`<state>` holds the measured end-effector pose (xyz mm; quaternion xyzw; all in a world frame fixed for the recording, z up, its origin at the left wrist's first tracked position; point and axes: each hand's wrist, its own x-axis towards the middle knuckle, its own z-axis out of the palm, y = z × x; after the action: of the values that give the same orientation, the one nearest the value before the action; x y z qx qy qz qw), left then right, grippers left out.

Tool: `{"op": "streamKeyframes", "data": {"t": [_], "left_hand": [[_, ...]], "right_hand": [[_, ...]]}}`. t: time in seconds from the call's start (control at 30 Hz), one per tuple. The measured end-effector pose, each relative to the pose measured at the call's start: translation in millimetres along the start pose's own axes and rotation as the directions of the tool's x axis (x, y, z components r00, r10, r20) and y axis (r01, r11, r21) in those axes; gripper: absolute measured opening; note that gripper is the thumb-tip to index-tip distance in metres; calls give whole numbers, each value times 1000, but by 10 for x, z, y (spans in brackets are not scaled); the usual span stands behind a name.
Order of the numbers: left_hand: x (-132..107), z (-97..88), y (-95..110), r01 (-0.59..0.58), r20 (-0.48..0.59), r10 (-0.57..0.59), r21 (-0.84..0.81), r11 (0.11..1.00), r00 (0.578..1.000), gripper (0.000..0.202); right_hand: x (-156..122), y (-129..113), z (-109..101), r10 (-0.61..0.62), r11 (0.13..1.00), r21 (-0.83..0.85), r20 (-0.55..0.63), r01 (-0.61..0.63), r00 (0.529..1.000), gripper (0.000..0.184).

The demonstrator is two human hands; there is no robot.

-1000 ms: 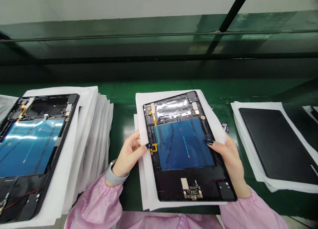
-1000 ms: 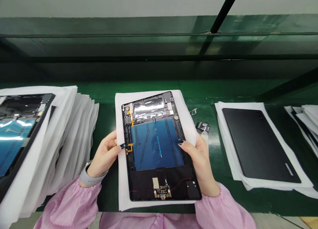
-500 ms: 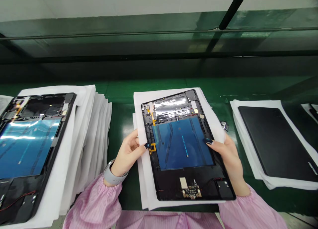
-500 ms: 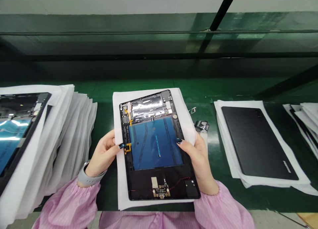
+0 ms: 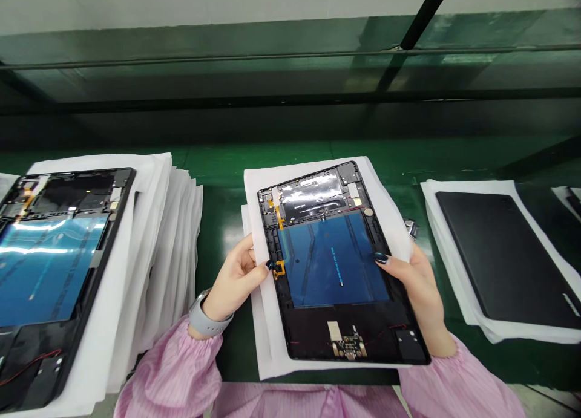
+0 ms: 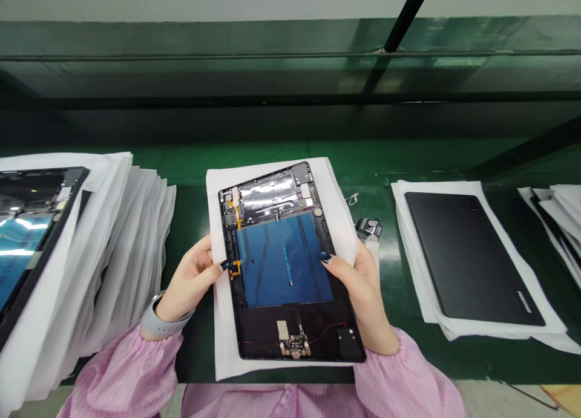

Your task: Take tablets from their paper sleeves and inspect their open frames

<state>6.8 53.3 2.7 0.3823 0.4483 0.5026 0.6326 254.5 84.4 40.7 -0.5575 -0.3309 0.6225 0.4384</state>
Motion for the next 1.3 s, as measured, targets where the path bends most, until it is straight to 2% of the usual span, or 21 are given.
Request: {"op": "streamKeyframes", "data": {"t": [0.43,0.67,0.93,1.3], "left_hand": [[13,10,3,32,-16,-32,13,999,999,33],[-10,-27,-29,-16,-7,16,-56,998,1000,27],[-21,-26,-21,-36,35,41,-119,992,999,27],[-5,-47,-64,-69,52,74,-109,992,996,33]], "right_hand": [[-5,-13,20,-5,1000,-8,-43,5,999,28],[-9,-29,19,12,1000,-16,5,-12,1000,28],[-25,-64,62,28,998,56,-22,-27,999,25],[-44,-65,100,-17,994,111,-44,21,999,27]]}}
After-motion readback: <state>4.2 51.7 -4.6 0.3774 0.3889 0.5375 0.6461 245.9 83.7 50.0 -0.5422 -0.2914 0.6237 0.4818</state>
